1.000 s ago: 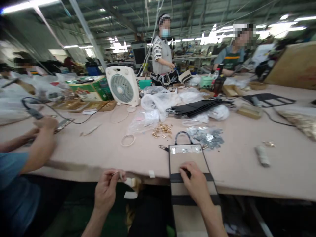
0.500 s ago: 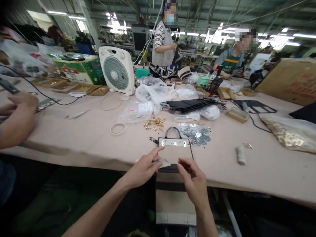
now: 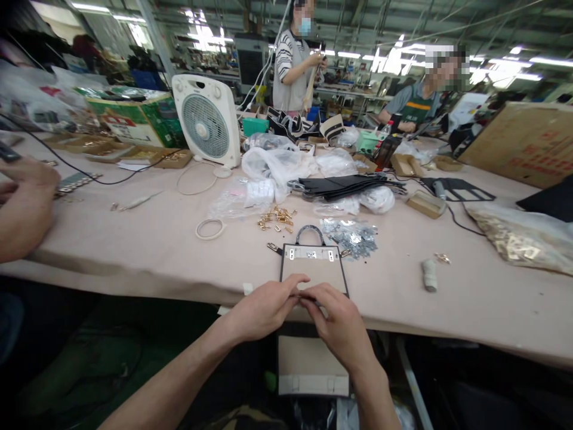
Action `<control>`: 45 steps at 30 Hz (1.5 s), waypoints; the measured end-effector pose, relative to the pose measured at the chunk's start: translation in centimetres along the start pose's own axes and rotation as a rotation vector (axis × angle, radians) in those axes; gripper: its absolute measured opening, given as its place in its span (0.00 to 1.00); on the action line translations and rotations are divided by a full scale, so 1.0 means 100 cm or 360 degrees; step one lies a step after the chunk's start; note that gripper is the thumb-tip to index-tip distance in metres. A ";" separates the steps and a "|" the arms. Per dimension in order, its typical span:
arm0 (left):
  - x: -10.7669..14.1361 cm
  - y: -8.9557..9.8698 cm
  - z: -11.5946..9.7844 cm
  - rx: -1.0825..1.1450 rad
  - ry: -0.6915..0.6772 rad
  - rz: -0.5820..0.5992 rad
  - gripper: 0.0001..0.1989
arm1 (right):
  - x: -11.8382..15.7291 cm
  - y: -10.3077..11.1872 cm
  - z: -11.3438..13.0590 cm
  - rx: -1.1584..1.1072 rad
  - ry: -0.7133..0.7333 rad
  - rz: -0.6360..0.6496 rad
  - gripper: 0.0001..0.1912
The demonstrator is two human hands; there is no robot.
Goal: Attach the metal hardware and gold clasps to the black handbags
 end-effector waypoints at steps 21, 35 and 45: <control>-0.013 -0.004 -0.005 -0.0413 -0.0032 0.0193 0.15 | 0.009 0.006 -0.012 -0.0124 -0.0020 -0.0163 0.07; -0.029 -0.019 0.025 0.0741 0.0310 0.0140 0.11 | 0.021 0.006 -0.010 -0.0270 0.0104 -0.0355 0.06; -0.052 -0.044 0.055 0.0268 0.0081 0.0036 0.12 | -0.021 0.071 -0.114 -0.0327 -0.0391 -0.0534 0.13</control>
Point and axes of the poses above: each hand's wrist, its own x-axis away from the middle knuckle, its own y-axis out of the back of the hand, z = x × y, the point moved 7 cm from there along -x, towards the middle knuckle, and after that the axes turned 1 degree about -y, right-handed, at the moved point
